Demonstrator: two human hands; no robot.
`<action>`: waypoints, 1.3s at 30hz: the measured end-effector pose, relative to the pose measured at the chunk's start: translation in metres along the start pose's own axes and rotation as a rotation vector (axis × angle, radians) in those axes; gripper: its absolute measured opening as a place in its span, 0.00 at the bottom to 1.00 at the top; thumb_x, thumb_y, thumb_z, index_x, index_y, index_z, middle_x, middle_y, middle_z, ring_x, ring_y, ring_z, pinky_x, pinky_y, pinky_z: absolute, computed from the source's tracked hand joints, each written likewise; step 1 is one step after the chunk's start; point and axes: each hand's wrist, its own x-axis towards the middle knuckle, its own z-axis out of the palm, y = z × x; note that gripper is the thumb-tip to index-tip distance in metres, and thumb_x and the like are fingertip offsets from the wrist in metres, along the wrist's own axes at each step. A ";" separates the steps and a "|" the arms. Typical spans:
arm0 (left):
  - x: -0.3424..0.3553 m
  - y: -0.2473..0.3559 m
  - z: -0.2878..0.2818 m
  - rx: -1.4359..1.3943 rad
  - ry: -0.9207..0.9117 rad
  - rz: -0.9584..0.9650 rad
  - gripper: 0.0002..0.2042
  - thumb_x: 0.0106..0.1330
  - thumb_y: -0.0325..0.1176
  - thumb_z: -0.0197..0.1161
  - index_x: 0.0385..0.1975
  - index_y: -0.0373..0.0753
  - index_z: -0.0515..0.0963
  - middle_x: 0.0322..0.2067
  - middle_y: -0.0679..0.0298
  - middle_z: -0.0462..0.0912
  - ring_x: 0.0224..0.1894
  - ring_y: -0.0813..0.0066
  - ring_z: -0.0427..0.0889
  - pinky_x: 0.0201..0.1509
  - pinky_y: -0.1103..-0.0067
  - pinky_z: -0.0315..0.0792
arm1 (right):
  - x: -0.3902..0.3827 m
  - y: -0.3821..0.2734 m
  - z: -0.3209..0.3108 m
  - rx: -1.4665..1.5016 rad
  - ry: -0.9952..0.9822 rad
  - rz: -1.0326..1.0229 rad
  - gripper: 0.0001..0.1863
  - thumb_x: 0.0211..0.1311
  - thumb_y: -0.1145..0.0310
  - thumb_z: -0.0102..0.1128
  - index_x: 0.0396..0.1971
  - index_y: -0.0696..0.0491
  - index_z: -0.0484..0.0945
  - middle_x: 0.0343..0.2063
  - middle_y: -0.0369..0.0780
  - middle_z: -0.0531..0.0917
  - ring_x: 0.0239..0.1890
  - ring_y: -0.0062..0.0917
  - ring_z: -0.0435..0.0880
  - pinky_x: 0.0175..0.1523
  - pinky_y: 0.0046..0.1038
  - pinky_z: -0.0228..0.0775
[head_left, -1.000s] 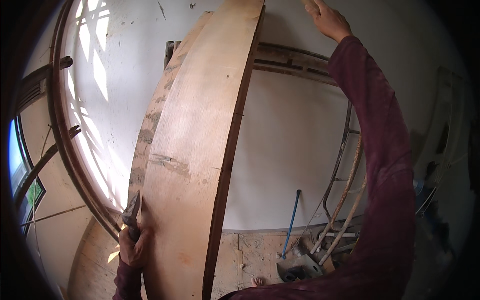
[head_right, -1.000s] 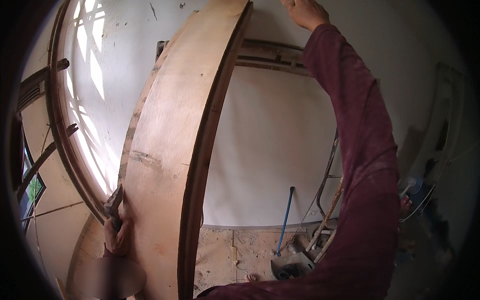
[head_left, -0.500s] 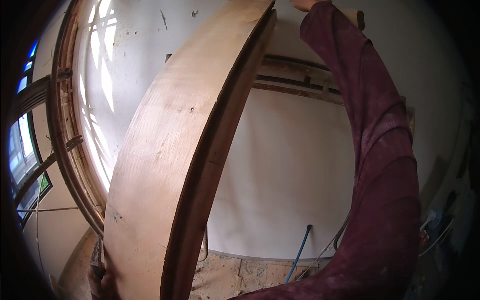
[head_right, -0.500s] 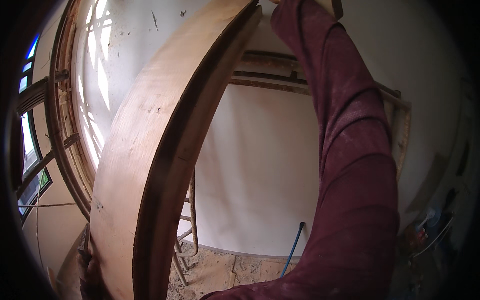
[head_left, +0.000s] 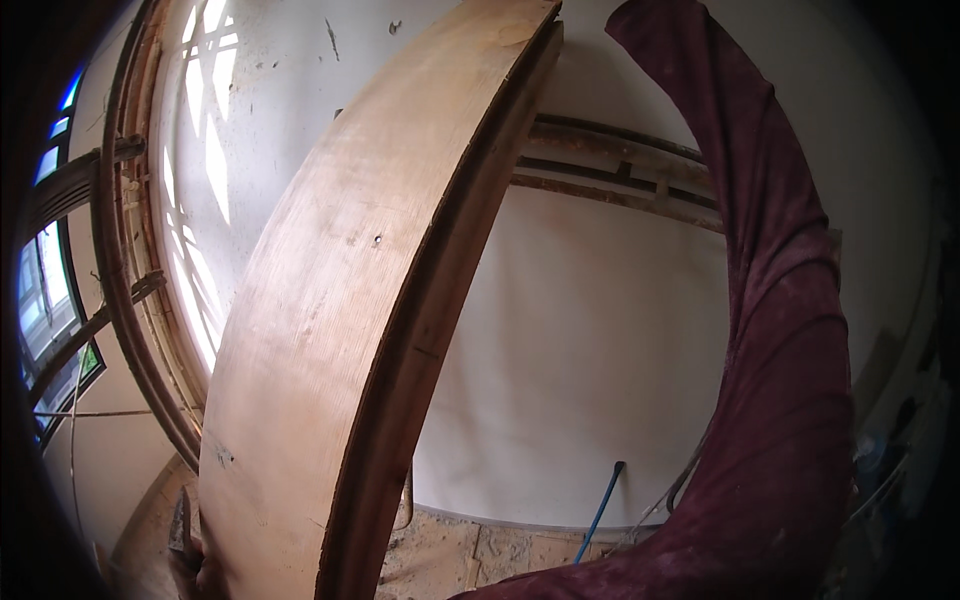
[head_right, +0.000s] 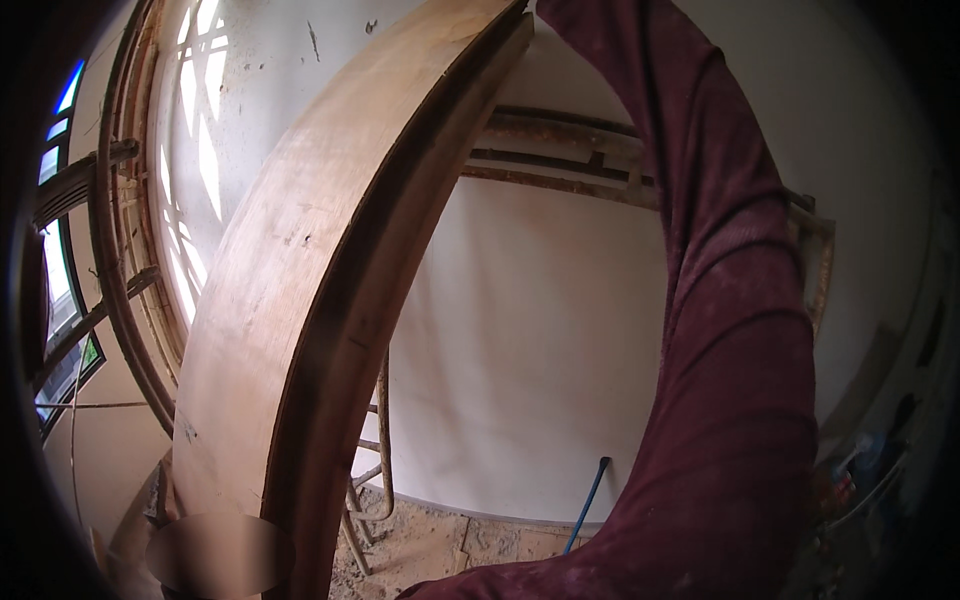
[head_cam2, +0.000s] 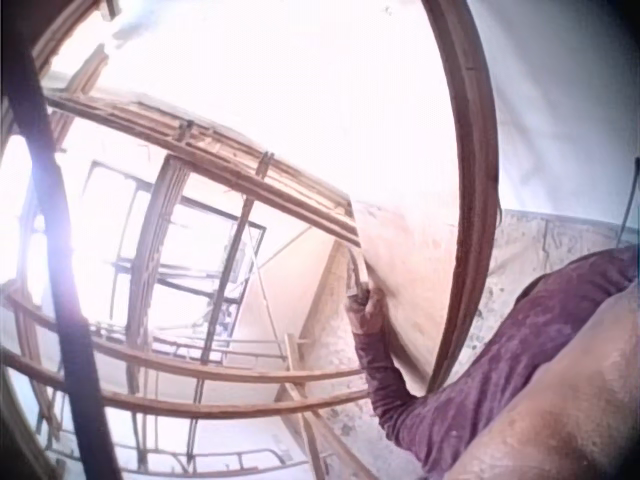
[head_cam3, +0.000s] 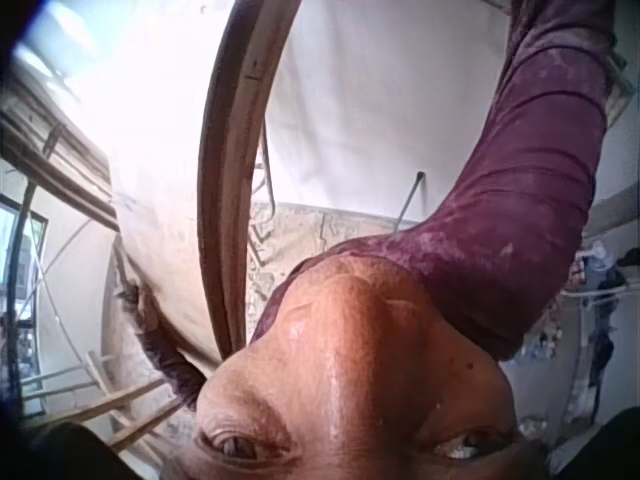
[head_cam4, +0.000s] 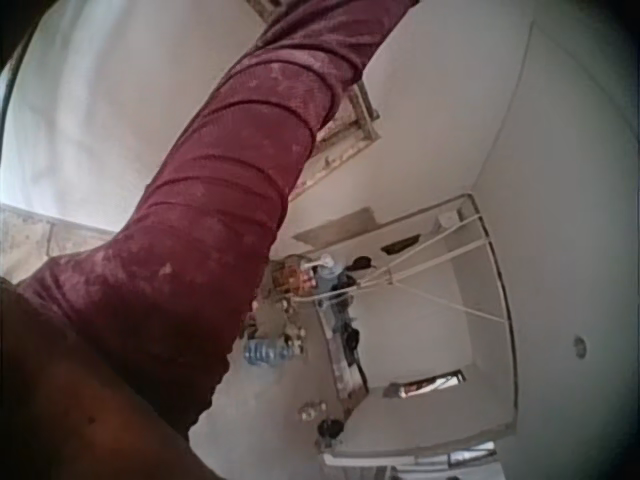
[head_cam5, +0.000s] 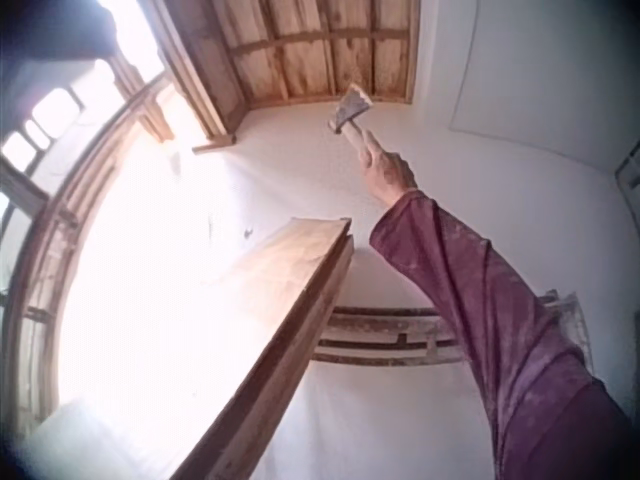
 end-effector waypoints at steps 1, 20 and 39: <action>-0.002 -0.007 -0.003 -0.006 -0.032 -0.044 0.07 0.64 0.26 0.59 0.38 0.40 0.70 0.25 0.76 0.67 0.24 0.89 0.63 0.26 0.86 0.61 | -0.009 0.007 0.000 -0.204 -0.276 -0.163 0.22 0.68 0.51 0.33 0.58 0.39 0.67 0.45 0.48 0.80 0.46 0.43 0.80 0.48 0.45 0.71; 0.001 -0.020 0.021 0.048 0.311 0.233 0.10 0.62 0.36 0.61 0.28 0.35 0.73 0.19 0.71 0.70 0.23 0.84 0.67 0.27 0.82 0.63 | -0.027 0.035 0.018 -0.465 -0.730 -0.288 0.23 0.62 0.63 0.46 0.58 0.30 0.66 0.52 0.49 0.75 0.51 0.43 0.76 0.54 0.41 0.69; -0.116 0.127 -0.094 -0.718 -0.124 -0.062 0.15 0.70 0.34 0.47 0.51 0.33 0.63 0.17 0.71 0.62 0.16 0.88 0.58 0.17 0.88 0.54 | -0.618 -0.159 -0.307 0.851 -0.385 1.772 0.17 0.63 0.56 0.56 0.43 0.52 0.67 0.14 0.31 0.65 0.08 0.14 0.63 0.10 0.20 0.58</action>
